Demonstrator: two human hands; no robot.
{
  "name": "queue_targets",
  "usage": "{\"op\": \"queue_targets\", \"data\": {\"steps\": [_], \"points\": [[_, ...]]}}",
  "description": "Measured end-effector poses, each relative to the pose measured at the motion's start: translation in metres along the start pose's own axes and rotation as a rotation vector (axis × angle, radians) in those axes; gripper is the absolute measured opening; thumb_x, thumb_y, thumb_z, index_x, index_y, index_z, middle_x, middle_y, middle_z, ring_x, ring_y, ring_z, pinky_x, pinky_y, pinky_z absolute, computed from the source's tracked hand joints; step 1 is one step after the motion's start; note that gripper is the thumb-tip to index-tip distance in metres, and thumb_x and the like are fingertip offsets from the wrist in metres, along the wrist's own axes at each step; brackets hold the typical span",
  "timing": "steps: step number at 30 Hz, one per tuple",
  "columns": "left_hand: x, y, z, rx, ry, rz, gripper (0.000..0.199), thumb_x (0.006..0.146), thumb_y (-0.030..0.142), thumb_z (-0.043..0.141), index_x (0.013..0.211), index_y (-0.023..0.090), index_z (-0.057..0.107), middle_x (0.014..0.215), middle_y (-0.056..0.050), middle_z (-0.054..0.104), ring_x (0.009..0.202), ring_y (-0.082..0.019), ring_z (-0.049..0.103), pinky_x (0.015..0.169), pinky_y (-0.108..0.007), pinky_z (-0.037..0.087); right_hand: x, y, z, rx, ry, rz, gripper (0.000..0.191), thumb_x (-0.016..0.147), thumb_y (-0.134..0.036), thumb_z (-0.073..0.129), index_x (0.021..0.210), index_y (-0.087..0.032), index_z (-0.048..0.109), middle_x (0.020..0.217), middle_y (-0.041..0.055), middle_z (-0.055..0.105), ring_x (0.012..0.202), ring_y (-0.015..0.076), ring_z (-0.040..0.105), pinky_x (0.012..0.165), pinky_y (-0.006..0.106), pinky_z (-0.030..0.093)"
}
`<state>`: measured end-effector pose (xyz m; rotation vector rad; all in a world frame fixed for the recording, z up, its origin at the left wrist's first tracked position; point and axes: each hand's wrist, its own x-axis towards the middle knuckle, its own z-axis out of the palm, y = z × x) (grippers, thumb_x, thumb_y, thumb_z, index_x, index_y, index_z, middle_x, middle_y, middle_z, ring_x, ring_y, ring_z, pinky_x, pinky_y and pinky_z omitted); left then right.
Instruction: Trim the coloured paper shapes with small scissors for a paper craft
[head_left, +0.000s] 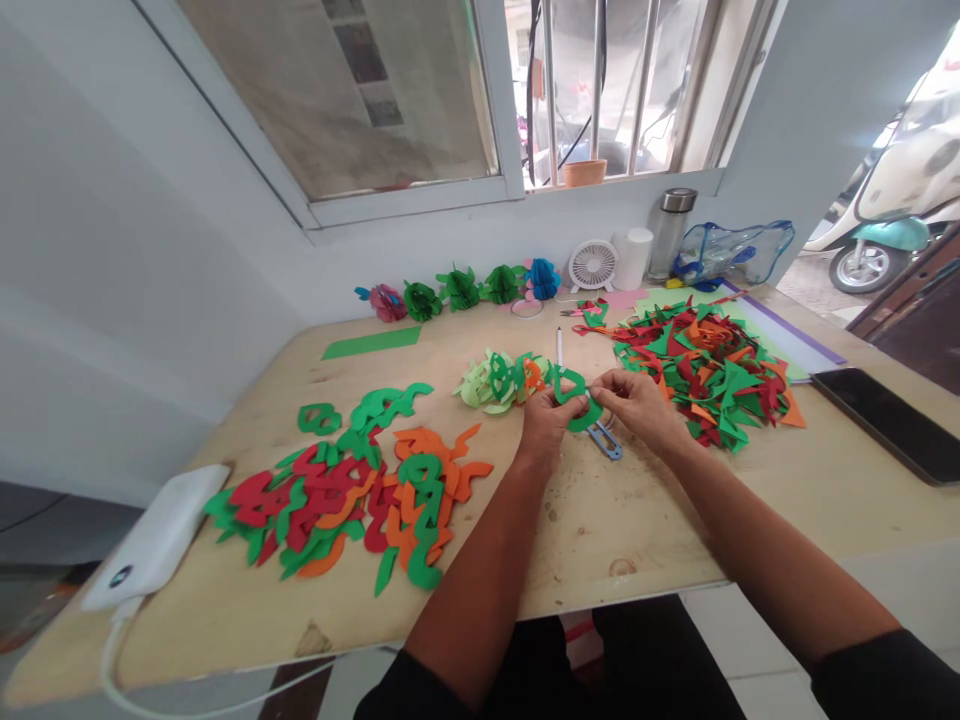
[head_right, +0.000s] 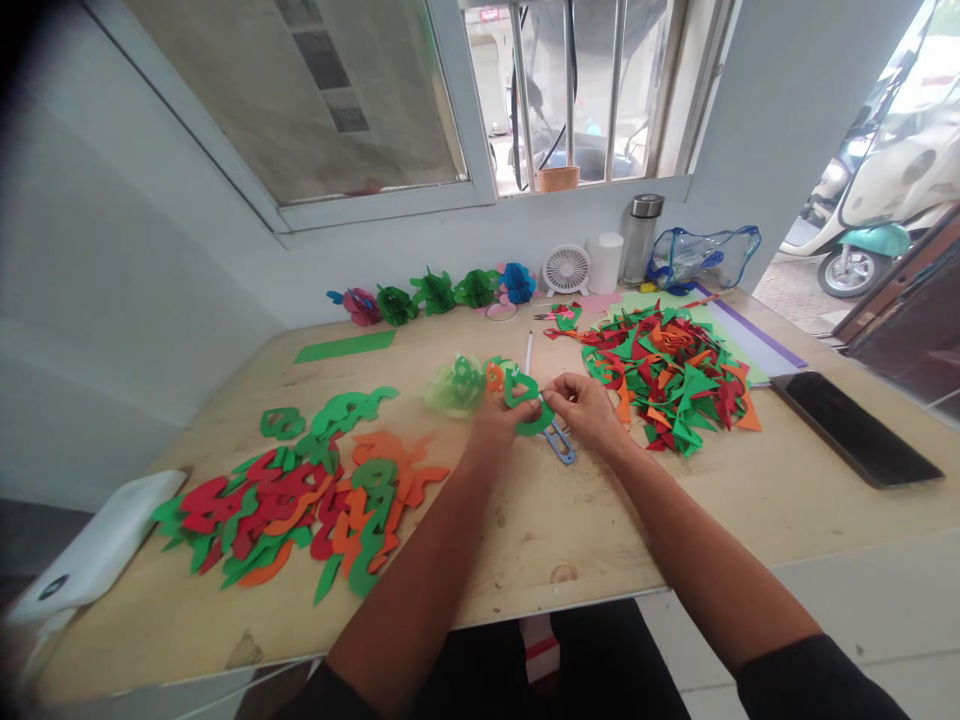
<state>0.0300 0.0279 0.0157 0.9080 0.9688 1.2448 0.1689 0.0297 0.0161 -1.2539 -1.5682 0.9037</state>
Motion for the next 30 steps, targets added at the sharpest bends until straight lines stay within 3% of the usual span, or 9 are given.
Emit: {"op": "queue_targets", "data": {"steps": [6,9,13,17,25,30], "points": [[0.004,-0.008,-0.001,-0.007,-0.015,0.011,0.025,0.046,0.028,0.078,0.058,0.014,0.060,0.053,0.003,0.055,0.051,-0.008,0.051,0.055,-0.021,0.041,0.000,0.001,0.000,-0.003,-0.008,0.006,0.016,0.070,-0.032,0.057,0.062,-0.018,0.057,0.053,-0.0035,0.046,0.051,0.0098,0.040,0.048,0.023,0.030],[0.003,-0.007,-0.002,-0.065,-0.027,-0.056,0.029,0.050,0.033,0.078,0.068,0.015,0.064,0.057,0.001,0.060,0.054,-0.010,0.054,0.055,-0.022,0.042,0.002,0.003,-0.001,0.004,0.018,0.026,0.018,0.070,-0.034,0.057,0.063,-0.017,0.057,0.054,-0.0032,0.047,0.051,0.0100,0.041,0.049,0.024,0.031],[-0.001,0.001,-0.002,-0.178,-0.055,-0.124,0.041,0.061,0.050,0.069,0.082,0.015,0.065,0.067,-0.004,0.066,0.062,-0.014,0.061,0.057,-0.024,0.045,0.003,0.009,-0.003,0.035,0.066,0.053,0.018,0.071,-0.034,0.057,0.066,-0.017,0.058,0.058,-0.0021,0.051,0.054,0.0105,0.044,0.053,0.024,0.035],[-0.003,0.004,-0.003,-0.249,-0.056,-0.150,0.056,0.061,0.063,0.063,0.084,0.012,0.065,0.068,-0.007,0.066,0.064,-0.017,0.063,0.058,-0.026,0.046,0.004,0.014,-0.002,0.107,0.076,0.095,0.018,0.070,-0.035,0.058,0.069,-0.017,0.058,0.062,-0.0014,0.054,0.056,0.0109,0.046,0.056,0.024,0.038],[0.002,-0.008,-0.001,-0.110,-0.012,-0.055,0.037,0.049,0.037,0.079,0.073,0.012,0.064,0.059,-0.001,0.061,0.055,-0.011,0.056,0.055,-0.024,0.046,0.003,0.008,0.000,0.166,0.041,0.110,0.020,0.069,-0.037,0.060,0.064,-0.017,0.057,0.058,-0.0027,0.051,0.055,0.0104,0.044,0.055,0.024,0.036],[0.002,-0.006,-0.001,-0.121,0.042,-0.062,0.032,0.048,0.033,0.078,0.067,0.012,0.062,0.056,0.000,0.060,0.051,-0.009,0.054,0.053,-0.023,0.044,0.000,0.001,0.001,0.180,-0.049,0.103,0.022,0.071,-0.037,0.058,0.062,-0.017,0.055,0.059,-0.0018,0.053,0.056,0.0102,0.044,0.055,0.024,0.035]]}}
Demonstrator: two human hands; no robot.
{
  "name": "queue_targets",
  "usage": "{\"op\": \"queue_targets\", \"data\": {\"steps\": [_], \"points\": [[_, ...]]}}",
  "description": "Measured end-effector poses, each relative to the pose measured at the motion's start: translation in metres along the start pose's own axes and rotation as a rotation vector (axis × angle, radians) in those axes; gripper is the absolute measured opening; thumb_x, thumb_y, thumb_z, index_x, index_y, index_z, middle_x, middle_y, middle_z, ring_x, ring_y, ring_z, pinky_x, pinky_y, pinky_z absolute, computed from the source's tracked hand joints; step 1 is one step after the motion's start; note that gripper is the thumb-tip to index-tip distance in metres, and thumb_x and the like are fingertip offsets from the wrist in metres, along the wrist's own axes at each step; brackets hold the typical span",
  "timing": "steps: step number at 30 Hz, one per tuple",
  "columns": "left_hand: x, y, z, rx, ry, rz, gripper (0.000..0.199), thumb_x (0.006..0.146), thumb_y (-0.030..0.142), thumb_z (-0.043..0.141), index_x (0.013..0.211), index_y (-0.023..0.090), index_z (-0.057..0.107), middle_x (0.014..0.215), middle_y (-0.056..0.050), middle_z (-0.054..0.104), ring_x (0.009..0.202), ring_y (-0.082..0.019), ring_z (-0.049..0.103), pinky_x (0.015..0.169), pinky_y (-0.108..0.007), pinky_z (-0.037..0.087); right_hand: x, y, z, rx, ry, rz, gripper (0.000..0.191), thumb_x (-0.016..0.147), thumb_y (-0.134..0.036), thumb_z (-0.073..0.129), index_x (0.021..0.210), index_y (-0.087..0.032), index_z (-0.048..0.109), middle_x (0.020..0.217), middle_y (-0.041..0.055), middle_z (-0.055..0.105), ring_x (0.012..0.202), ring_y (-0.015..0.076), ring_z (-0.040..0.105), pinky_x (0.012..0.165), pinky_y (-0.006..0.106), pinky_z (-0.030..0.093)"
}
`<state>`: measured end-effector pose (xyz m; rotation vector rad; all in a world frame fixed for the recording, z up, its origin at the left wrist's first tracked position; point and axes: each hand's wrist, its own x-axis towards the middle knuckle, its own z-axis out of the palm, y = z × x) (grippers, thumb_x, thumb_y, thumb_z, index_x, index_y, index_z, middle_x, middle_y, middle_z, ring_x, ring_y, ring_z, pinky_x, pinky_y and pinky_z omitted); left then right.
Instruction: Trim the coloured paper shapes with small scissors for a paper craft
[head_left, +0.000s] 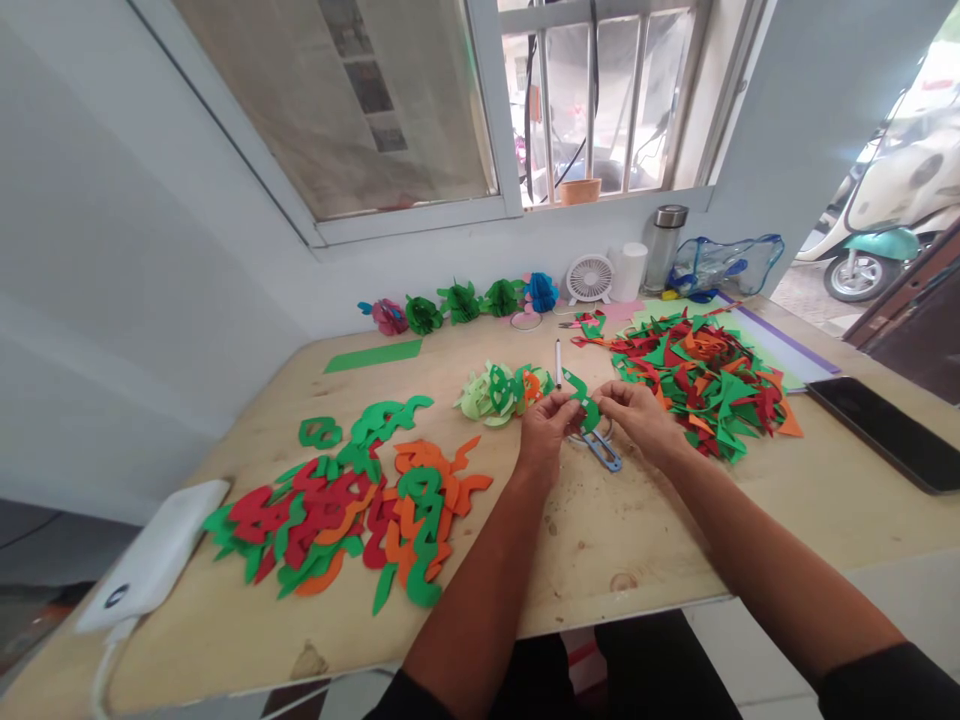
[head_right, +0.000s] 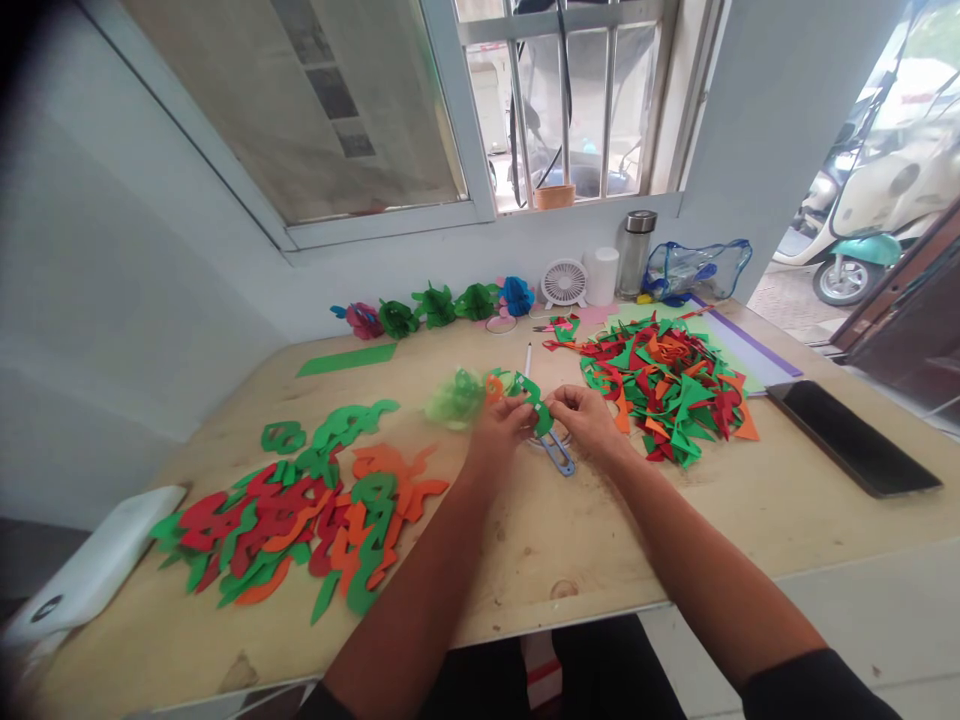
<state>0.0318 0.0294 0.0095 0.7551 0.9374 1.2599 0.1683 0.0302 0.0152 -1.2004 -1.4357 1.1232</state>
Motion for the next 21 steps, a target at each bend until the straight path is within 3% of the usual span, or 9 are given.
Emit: {"op": "queue_targets", "data": {"steps": [5,11,21], "points": [[-0.0008,0.0016,-0.0002,0.014,0.014,-0.016,0.031,0.047,0.033,0.078,0.064,0.012,0.062,0.054,0.000,0.060,0.051,-0.010,0.055,0.051,-0.023,0.045,0.0018,0.0017,-0.0002,0.029,0.039,-0.023,0.027,0.075,-0.042,0.055,0.065,-0.017,0.057,0.059,-0.0023,0.051,0.057,0.0107,0.044,0.056,0.024,0.036],[-0.0022,0.0003,0.0003,0.150,-0.114,-0.040,0.029,0.050,0.033,0.078,0.060,0.012,0.060,0.052,-0.001,0.060,0.048,-0.009,0.054,0.049,-0.021,0.043,0.0005,0.0005,0.0001,0.049,0.045,-0.024,0.025,0.073,-0.042,0.060,0.073,-0.017,0.060,0.063,-0.0023,0.053,0.059,0.0111,0.046,0.057,0.025,0.036],[-0.0085,0.0004,0.0011,0.336,-0.306,-0.049,0.027,0.057,0.035,0.074,0.065,0.011,0.064,0.051,0.002,0.055,0.044,-0.006,0.048,0.043,-0.018,0.037,0.0005,0.0008,-0.0014,0.060,0.096,-0.051,0.021,0.069,-0.039,0.065,0.068,-0.018,0.061,0.060,-0.0024,0.055,0.057,0.0116,0.047,0.055,0.025,0.037]]}}
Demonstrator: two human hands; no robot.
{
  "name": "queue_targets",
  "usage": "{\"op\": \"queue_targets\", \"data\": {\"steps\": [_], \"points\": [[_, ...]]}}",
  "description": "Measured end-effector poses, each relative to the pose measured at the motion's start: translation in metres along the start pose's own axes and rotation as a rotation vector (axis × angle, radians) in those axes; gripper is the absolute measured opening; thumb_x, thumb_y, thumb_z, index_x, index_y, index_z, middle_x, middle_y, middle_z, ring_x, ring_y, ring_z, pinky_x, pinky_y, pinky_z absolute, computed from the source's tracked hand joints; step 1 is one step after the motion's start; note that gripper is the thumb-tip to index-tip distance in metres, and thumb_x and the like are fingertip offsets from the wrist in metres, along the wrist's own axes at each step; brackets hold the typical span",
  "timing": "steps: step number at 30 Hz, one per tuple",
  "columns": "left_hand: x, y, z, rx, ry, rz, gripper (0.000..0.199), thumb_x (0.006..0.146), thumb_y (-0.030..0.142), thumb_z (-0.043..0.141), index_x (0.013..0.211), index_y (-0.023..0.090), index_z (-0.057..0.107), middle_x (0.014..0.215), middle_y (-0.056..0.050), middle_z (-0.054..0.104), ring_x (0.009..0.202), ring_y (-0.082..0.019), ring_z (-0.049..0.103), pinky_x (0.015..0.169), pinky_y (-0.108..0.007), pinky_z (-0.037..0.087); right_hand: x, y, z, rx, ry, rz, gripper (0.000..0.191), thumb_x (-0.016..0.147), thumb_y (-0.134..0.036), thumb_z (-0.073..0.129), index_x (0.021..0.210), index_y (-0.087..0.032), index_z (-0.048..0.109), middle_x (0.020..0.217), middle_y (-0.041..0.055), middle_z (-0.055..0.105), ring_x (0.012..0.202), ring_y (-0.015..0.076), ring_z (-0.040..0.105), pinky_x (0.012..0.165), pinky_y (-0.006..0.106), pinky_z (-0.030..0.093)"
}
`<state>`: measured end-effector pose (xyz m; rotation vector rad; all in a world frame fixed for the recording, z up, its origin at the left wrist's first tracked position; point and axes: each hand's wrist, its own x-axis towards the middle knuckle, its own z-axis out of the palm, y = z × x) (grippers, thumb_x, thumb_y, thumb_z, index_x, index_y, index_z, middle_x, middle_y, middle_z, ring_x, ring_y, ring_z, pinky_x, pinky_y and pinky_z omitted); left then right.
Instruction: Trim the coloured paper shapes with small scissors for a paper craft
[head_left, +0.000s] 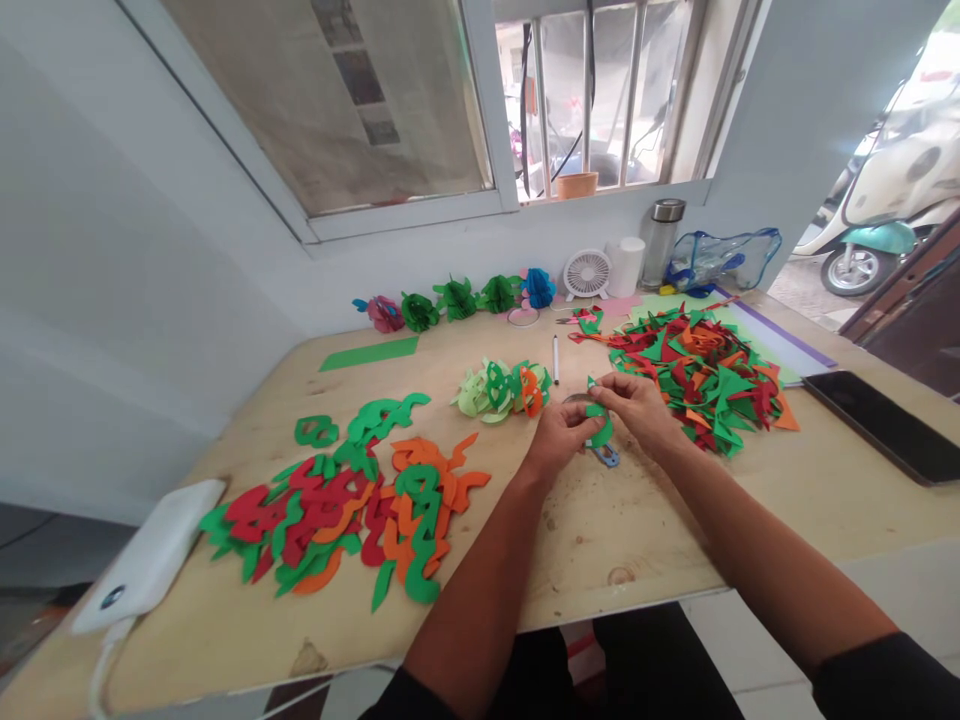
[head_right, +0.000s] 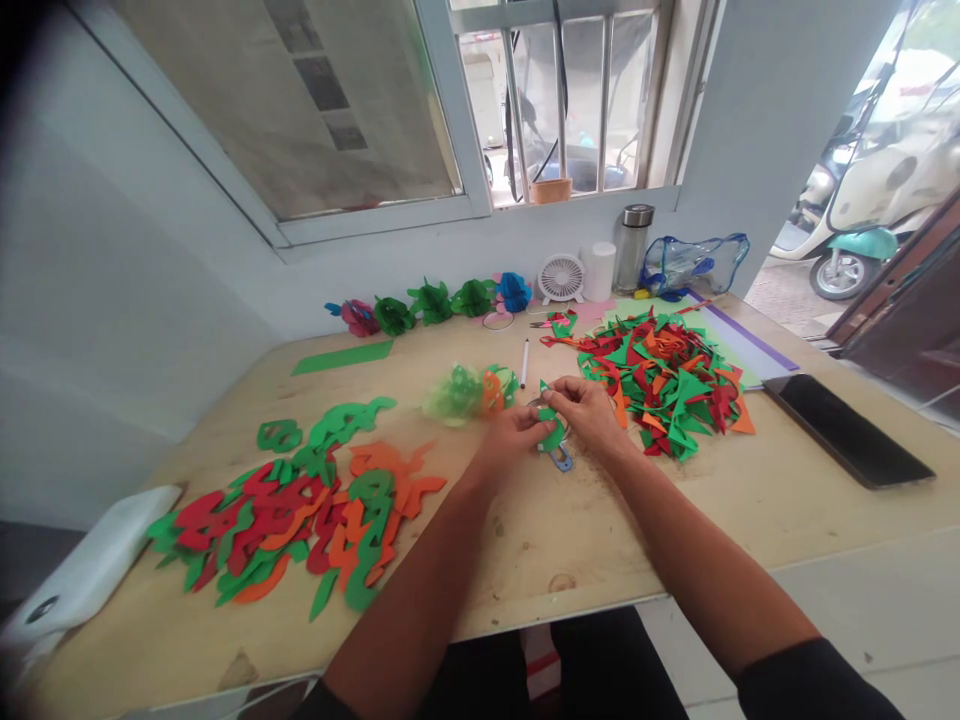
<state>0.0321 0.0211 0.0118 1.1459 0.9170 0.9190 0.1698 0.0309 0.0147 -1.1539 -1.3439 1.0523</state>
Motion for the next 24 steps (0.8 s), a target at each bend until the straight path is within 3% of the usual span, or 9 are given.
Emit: {"op": "queue_targets", "data": {"steps": [13,18,24], "points": [[-0.0004,-0.0039,0.0014,0.107,-0.080,0.021,0.032,0.065,0.042,0.069,0.060,0.014,0.056,0.048,-0.001,0.059,0.035,-0.005,0.043,0.040,-0.019,0.033,0.0014,-0.0024,-0.0024,-0.060,0.123,-0.059,0.027,0.074,-0.044,0.059,0.066,-0.018,0.057,0.058,-0.0021,0.049,0.057,0.0111,0.042,0.055,0.025,0.034],[0.0019,-0.0041,-0.0017,0.104,-0.036,0.056,0.036,0.065,0.047,0.067,0.055,0.015,0.054,0.045,-0.002,0.059,0.032,-0.006,0.043,0.039,-0.020,0.032,0.0001,-0.0028,-0.0019,-0.092,0.012,-0.014,0.033,0.074,-0.049,0.057,0.063,-0.018,0.054,0.058,-0.0027,0.047,0.056,0.0109,0.040,0.053,0.025,0.032],[0.0038,-0.0048,-0.0028,0.033,0.018,0.016,0.038,0.062,0.051,0.068,0.060,0.015,0.056,0.045,-0.002,0.059,0.032,-0.007,0.045,0.034,-0.019,0.026,0.0020,0.0045,-0.0027,-0.177,-0.086,-0.028,0.040,0.072,-0.048,0.061,0.053,-0.020,0.039,0.051,-0.0064,0.030,0.049,0.0081,0.028,0.047,0.024,0.022]]}}
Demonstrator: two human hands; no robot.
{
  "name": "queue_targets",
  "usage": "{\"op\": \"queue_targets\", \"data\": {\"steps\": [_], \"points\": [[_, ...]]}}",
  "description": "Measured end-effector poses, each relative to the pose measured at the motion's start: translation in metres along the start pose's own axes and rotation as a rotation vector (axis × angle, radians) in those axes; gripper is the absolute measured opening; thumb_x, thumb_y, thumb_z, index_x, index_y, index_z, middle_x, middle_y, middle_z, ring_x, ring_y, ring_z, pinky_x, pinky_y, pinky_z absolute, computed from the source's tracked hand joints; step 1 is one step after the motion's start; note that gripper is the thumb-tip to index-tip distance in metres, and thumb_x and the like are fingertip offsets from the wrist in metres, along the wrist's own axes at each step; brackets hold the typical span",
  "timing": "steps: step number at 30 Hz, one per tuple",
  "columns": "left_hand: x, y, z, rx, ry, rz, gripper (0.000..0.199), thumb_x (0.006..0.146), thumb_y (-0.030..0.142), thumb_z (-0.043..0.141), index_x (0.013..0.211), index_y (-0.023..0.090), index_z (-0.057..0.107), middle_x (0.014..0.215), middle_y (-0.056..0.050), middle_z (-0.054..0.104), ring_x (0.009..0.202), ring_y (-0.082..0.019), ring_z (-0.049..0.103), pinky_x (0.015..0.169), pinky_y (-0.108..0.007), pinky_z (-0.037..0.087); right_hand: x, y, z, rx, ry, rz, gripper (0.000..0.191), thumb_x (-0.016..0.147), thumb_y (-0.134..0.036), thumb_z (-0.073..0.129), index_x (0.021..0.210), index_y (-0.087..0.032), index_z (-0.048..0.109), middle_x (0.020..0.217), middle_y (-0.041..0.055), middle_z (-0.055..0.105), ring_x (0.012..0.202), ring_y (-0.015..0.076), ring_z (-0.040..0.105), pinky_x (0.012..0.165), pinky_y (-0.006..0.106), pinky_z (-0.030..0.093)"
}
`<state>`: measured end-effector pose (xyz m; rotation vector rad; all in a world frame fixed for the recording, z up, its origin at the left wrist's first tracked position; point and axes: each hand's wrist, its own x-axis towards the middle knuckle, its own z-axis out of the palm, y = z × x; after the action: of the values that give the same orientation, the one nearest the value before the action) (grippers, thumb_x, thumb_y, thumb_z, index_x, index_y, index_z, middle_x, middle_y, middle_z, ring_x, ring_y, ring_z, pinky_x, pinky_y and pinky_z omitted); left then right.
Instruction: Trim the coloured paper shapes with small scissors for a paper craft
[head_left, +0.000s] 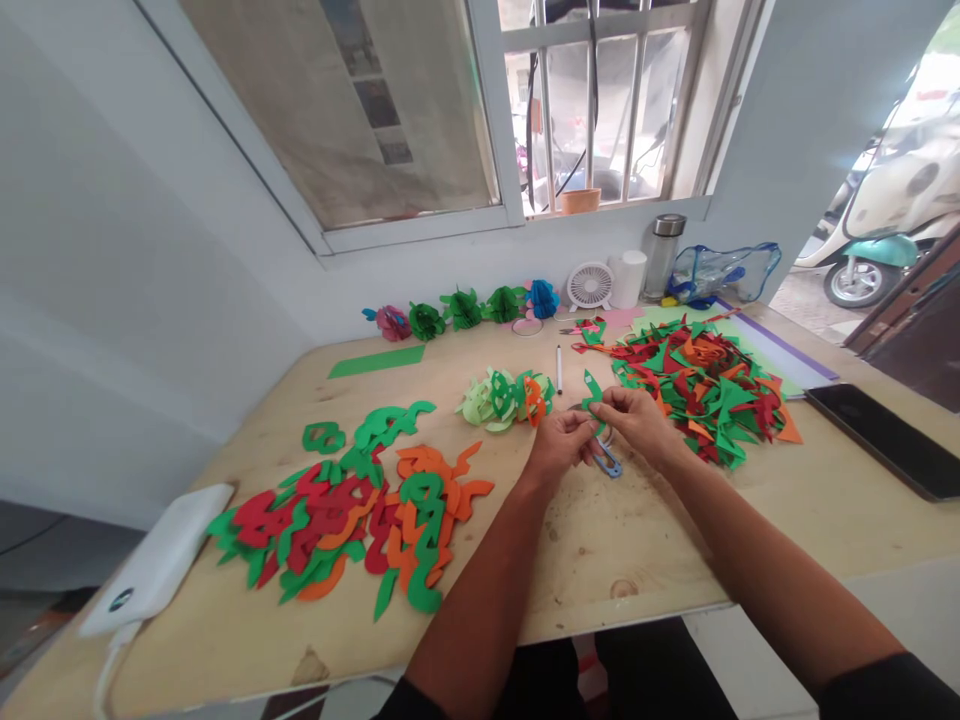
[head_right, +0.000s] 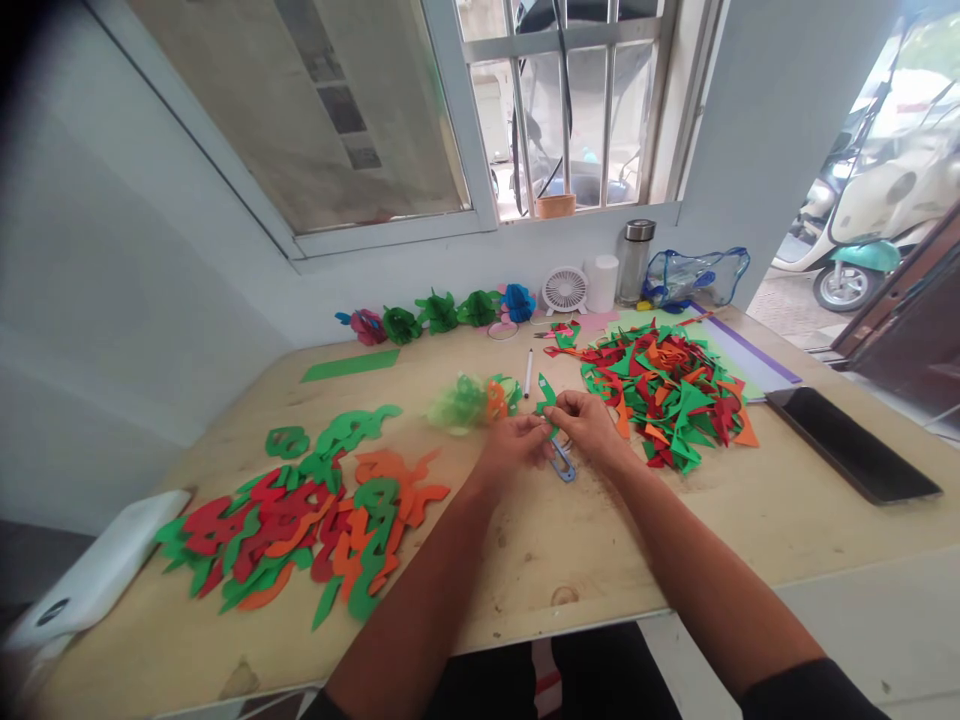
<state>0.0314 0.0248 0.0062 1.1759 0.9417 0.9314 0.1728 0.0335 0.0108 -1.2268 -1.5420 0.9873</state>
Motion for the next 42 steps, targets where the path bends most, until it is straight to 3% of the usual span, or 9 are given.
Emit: {"op": "queue_targets", "data": {"steps": [6,11,17,22,28,34,38,42], "points": [[-0.003,0.004,0.002,0.004,0.037,-0.019,0.036,0.064,0.048,0.067,0.060,0.014,0.055,0.048,-0.003,0.061,0.033,-0.007,0.046,0.035,-0.019,0.026,0.002,0.003,-0.001,-0.027,0.075,-0.020,0.039,0.072,-0.047,0.059,0.053,-0.020,0.040,0.051,-0.0059,0.032,0.051,0.0089,0.030,0.049,0.025,0.024],[-0.002,0.004,0.002,-0.023,0.097,0.013,0.037,0.063,0.049,0.066,0.057,0.014,0.054,0.048,-0.002,0.060,0.034,-0.006,0.045,0.036,-0.019,0.027,0.000,0.000,0.000,0.011,0.002,0.004,0.035,0.070,-0.051,0.061,0.059,-0.018,0.052,0.054,-0.0046,0.040,0.052,0.0101,0.034,0.050,0.025,0.027],[-0.001,0.004,0.001,-0.074,0.149,0.027,0.033,0.065,0.046,0.064,0.061,0.015,0.055,0.047,-0.002,0.060,0.034,-0.006,0.044,0.036,-0.018,0.028,0.002,0.006,-0.002,-0.006,0.072,-0.009,0.040,0.068,-0.054,0.062,0.054,-0.019,0.046,0.052,-0.0054,0.034,0.050,0.0091,0.030,0.048,0.025,0.024],[0.001,0.004,0.002,-0.102,0.192,0.036,0.033,0.062,0.045,0.066,0.061,0.015,0.055,0.046,-0.001,0.060,0.033,-0.006,0.043,0.035,-0.018,0.026,0.003,0.006,-0.003,-0.025,0.072,0.012,0.040,0.072,-0.054,0.058,0.057,-0.018,0.050,0.052,-0.0041,0.039,0.050,0.0096,0.033,0.048,0.024,0.027],[0.006,0.007,-0.009,-0.230,0.437,0.088,0.036,0.061,0.048,0.067,0.063,0.015,0.053,0.045,0.002,0.056,0.033,-0.005,0.040,0.036,-0.017,0.025,0.001,-0.002,-0.002,-0.017,0.078,0.052,0.038,0.075,-0.053,0.053,0.069,-0.017,0.061,0.059,-0.0003,0.052,0.056,0.0129,0.044,0.054,0.026,0.035],[0.013,0.003,-0.031,-0.516,0.665,0.128,0.045,0.058,0.052,0.069,0.077,0.014,0.055,0.050,0.005,0.056,0.037,-0.005,0.045,0.040,-0.017,0.029,-0.001,-0.003,0.000,-0.042,0.063,0.057,0.038,0.075,-0.053,0.052,0.066,-0.017,0.060,0.057,0.0003,0.052,0.055,0.0136,0.044,0.053,0.026,0.034],[0.012,0.000,-0.025,-0.471,0.733,0.143,0.043,0.062,0.049,0.066,0.085,0.015,0.055,0.051,0.005,0.056,0.038,-0.006,0.045,0.041,-0.018,0.030,-0.002,-0.004,0.000,-0.065,0.063,0.056,0.038,0.076,-0.053,0.052,0.067,-0.017,0.060,0.056,0.0002,0.051,0.054,0.0135,0.043,0.052,0.026,0.034],[0.009,0.000,-0.007,-0.300,0.684,0.189,0.031,0.071,0.045,0.061,0.081,0.016,0.057,0.044,0.007,0.047,0.034,-0.005,0.036,0.039,-0.018,0.027,-0.002,-0.003,0.000,-0.157,0.109,0.007,0.036,0.079,-0.049,0.050,0.069,-0.016,0.061,0.059,0.0017,0.055,0.056,0.0145,0.047,0.054,0.027,0.036]]}}
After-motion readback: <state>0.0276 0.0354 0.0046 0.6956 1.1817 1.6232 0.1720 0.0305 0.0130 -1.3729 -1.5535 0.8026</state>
